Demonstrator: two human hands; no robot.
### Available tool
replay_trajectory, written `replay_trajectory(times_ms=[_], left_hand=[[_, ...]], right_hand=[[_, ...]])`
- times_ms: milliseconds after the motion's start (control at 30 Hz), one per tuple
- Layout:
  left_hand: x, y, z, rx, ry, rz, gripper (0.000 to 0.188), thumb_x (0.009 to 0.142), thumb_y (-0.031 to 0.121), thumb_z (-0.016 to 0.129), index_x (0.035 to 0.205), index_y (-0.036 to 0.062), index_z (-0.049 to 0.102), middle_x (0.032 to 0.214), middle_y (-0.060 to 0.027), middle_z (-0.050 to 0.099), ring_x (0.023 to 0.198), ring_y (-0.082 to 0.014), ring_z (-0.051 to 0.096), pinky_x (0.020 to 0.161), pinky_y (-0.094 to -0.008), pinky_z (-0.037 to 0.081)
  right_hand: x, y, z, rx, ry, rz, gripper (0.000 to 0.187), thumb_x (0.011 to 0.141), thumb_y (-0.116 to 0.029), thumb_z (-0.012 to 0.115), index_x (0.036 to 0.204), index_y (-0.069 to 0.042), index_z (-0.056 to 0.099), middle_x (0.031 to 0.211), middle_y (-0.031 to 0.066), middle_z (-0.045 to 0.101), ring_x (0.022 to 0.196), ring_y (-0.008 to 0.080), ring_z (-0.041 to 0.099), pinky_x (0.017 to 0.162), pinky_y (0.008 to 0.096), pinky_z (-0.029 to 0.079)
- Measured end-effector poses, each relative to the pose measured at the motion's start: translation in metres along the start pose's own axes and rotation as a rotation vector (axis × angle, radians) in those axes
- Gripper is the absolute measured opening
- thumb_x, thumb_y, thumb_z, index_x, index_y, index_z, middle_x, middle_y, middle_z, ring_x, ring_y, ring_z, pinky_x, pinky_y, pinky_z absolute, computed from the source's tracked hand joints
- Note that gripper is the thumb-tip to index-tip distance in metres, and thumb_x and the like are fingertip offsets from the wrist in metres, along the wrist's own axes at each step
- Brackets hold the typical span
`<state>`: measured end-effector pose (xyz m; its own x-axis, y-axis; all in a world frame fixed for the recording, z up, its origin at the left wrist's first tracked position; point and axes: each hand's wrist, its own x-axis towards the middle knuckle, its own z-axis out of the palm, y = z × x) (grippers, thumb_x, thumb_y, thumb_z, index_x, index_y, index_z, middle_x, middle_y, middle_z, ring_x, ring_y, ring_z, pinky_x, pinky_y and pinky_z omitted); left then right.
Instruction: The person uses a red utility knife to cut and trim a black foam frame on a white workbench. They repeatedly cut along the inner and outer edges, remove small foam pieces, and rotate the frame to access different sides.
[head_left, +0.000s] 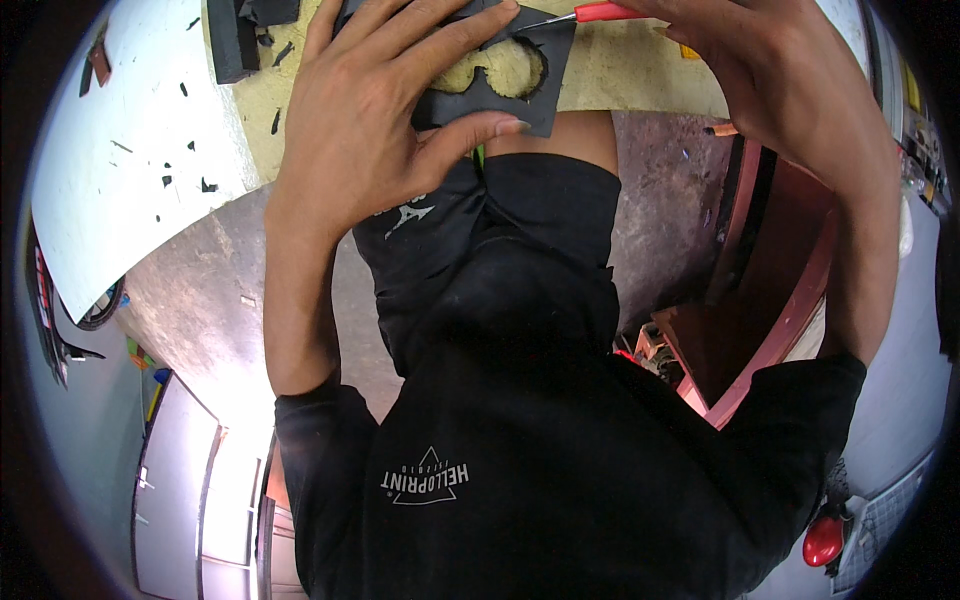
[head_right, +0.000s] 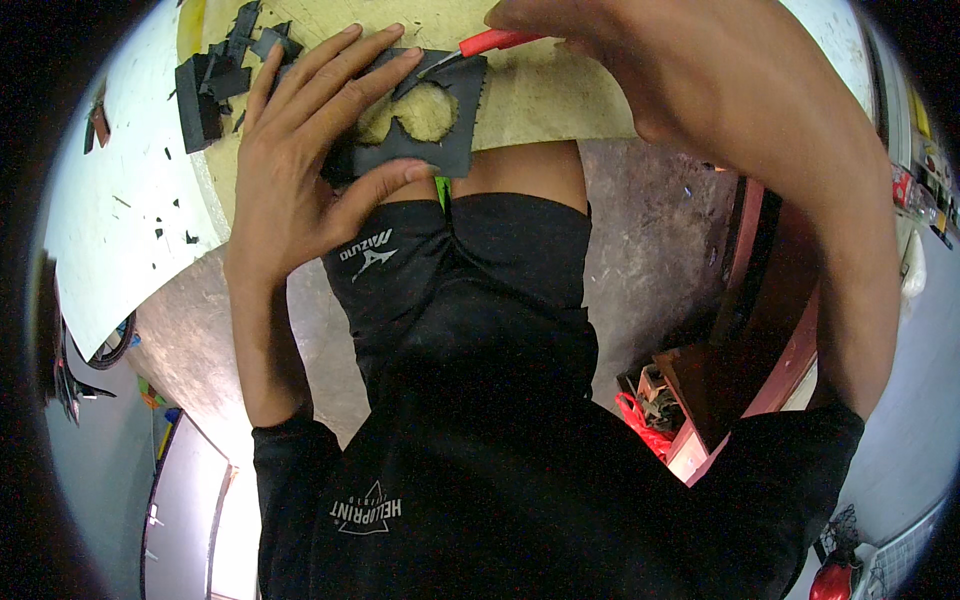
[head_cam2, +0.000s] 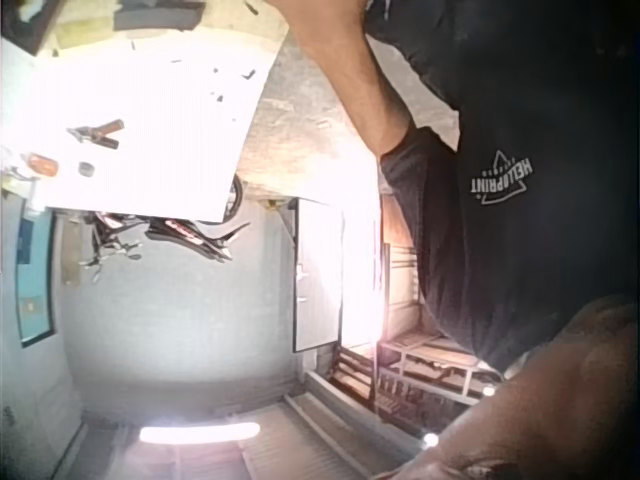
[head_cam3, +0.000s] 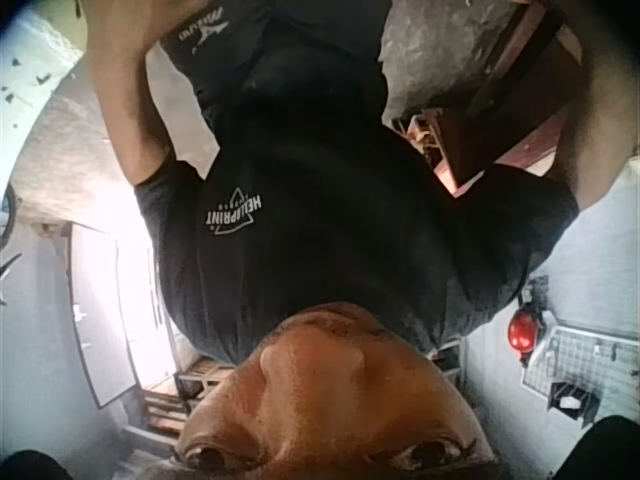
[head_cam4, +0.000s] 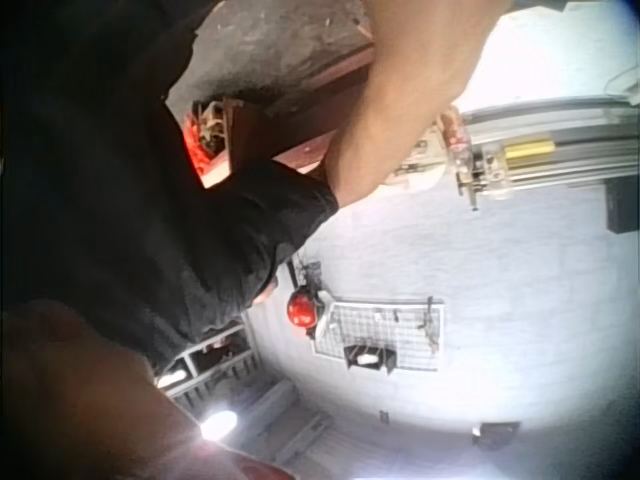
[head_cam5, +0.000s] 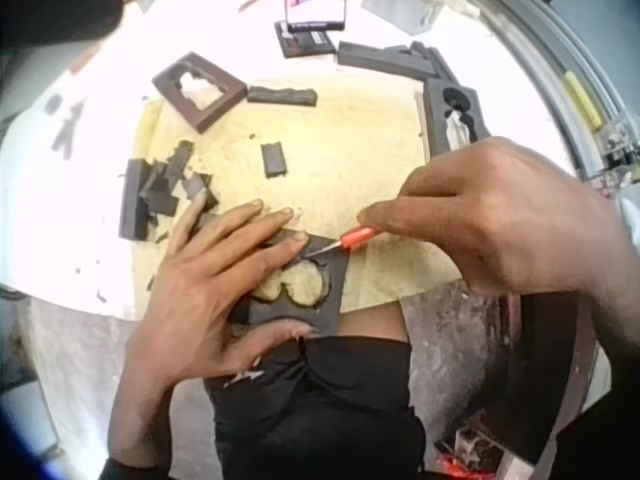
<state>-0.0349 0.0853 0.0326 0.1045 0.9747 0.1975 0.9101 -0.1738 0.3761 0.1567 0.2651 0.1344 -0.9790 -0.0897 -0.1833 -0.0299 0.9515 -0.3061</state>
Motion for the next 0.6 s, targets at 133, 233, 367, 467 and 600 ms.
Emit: replay_trajectory(times_ms=[133,233,367,467,600], left_hand=[[-0.001,0.001,-0.001,0.013,-0.002,0.001,0.068,0.073,0.051,0.08,0.134,0.0249,0.064,0.142,-0.0016,0.059,0.135,-0.026,0.05,0.12,-0.0532,0.023],[-0.001,0.001,0.001,0.003,0.009,0.008,0.068,0.074,0.05,0.08,0.135,0.0243,0.064,0.141,-0.002,0.06,0.134,-0.0265,0.051,0.12,-0.0532,0.024],[-0.001,0.0,0.0,-0.008,0.019,0.013,0.068,0.074,0.049,0.08,0.135,0.0233,0.064,0.14,-0.0024,0.06,0.133,-0.0265,0.051,0.119,-0.0531,0.025],[0.0,0.002,0.0,-0.003,0.011,0.007,0.068,0.074,0.048,0.08,0.135,0.0228,0.064,0.14,-0.0025,0.06,0.132,-0.0269,0.052,0.118,-0.0528,0.026],[-0.002,0.01,-0.001,0.02,0.015,-0.047,0.067,0.075,0.049,0.08,0.135,0.0227,0.064,0.141,-0.0022,0.059,0.131,-0.0272,0.052,0.116,-0.0522,0.028]], right_hand=[[-0.004,-0.004,0.002,0.033,0.01,0.022,0.043,0.085,-0.006,0.059,0.127,0.003,0.057,0.091,0.0186,0.069,0.069,0.0226,0.068,0.056,0.0318,0.055],[-0.009,-0.009,0.004,0.063,0.023,0.044,0.043,0.087,-0.006,0.058,0.128,0.003,0.055,0.091,0.0187,0.069,0.069,0.022,0.068,0.056,0.0313,0.055],[-0.015,-0.017,0.007,0.118,0.054,0.083,0.042,0.089,-0.007,0.057,0.13,0.004,0.053,0.092,0.0188,0.069,0.069,0.0212,0.069,0.056,0.0307,0.055],[-0.021,-0.023,0.008,0.186,0.088,0.136,0.042,0.091,-0.007,0.056,0.131,0.004,0.052,0.093,0.0189,0.069,0.07,0.0206,0.069,0.056,0.0302,0.055],[-0.031,-0.025,0.009,0.376,0.184,0.236,0.042,0.093,-0.008,0.055,0.132,0.005,0.05,0.094,0.0189,0.069,0.07,0.0198,0.069,0.056,0.0296,0.055]])
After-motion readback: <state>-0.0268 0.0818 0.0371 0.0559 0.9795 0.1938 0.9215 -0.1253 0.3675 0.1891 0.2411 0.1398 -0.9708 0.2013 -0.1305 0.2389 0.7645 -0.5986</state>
